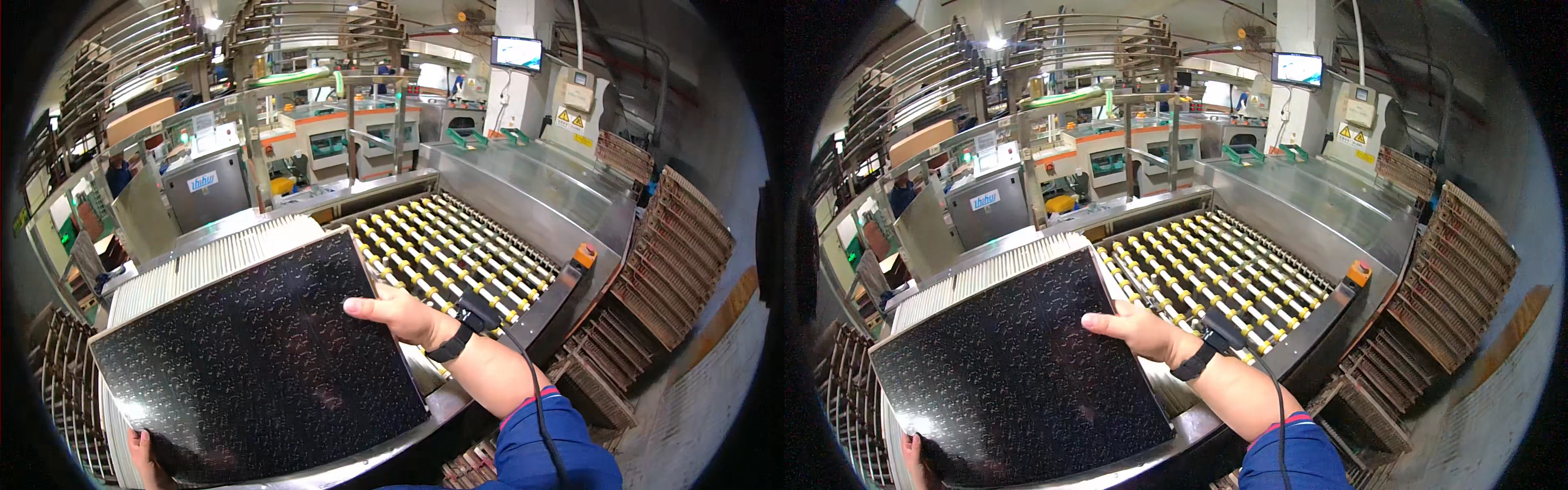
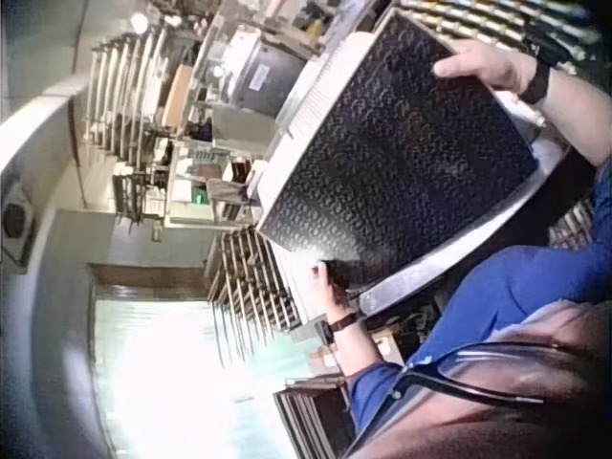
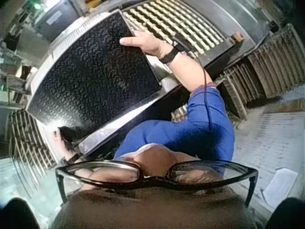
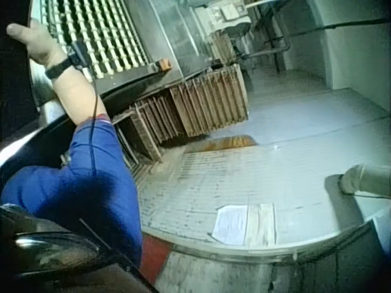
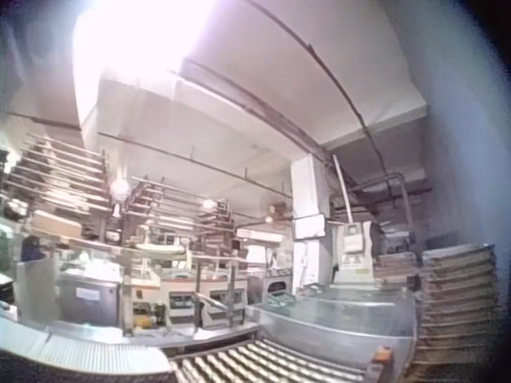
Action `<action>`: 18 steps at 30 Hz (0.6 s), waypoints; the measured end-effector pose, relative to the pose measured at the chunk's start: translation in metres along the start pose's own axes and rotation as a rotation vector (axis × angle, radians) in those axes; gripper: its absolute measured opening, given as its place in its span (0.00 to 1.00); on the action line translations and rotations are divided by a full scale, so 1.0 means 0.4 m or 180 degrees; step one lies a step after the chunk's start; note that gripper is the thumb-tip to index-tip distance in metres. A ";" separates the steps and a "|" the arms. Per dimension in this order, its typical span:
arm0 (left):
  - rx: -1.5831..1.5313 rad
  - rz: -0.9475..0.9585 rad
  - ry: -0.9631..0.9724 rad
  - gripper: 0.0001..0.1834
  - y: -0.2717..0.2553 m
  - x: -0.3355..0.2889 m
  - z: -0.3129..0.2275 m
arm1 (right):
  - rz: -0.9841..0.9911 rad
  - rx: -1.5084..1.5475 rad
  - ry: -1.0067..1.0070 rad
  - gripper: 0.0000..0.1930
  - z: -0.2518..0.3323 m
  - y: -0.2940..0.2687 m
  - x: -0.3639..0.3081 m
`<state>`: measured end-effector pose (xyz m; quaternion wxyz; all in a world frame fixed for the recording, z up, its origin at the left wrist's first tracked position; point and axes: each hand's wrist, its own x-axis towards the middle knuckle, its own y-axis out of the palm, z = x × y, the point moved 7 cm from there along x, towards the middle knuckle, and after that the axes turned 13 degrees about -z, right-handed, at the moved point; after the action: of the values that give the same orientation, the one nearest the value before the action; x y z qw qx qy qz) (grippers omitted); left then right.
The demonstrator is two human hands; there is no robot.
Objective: Manually picking up patterned industrial plates from a conveyor belt and loading them into vertical slots of a storage rack.
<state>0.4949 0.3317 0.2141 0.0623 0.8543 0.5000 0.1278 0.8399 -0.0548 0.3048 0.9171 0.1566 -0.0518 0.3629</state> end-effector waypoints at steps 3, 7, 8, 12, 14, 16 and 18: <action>0.0202 0.0588 -0.0291 0.25 0.016 0.093 0.064 | -0.0123 0.0147 0.0286 0.21 0.004 -0.049 -0.042; 0.0780 0.0514 0.0269 0.27 0.019 0.313 0.109 | -0.0590 0.1041 0.0083 0.20 0.067 -0.121 -0.126; 0.1197 0.0123 0.0927 0.28 0.037 0.348 0.095 | -0.0696 0.1020 0.0109 0.20 0.064 -0.184 -0.150; 0.1494 -0.0183 0.0384 0.21 0.298 0.149 0.074 | -0.1642 0.1206 -0.0726 0.18 0.149 -0.423 -0.268; 0.1500 0.0526 0.0463 0.18 0.374 0.056 0.126 | -0.2400 0.1452 -0.1139 0.19 0.171 -0.604 -0.340; 0.2438 0.1333 0.0418 0.20 0.545 -0.157 0.037 | -0.3068 0.1320 -0.1555 0.19 0.248 -0.730 -0.434; 0.2020 0.1406 0.0156 0.20 0.568 -0.230 0.073 | -0.3182 0.1405 -0.1839 0.20 0.318 -0.833 -0.489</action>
<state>0.6506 0.1405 0.2252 -0.2462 0.9149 0.3199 -0.0025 0.9267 -0.4523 0.3011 0.8711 0.4399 -0.1421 -0.1657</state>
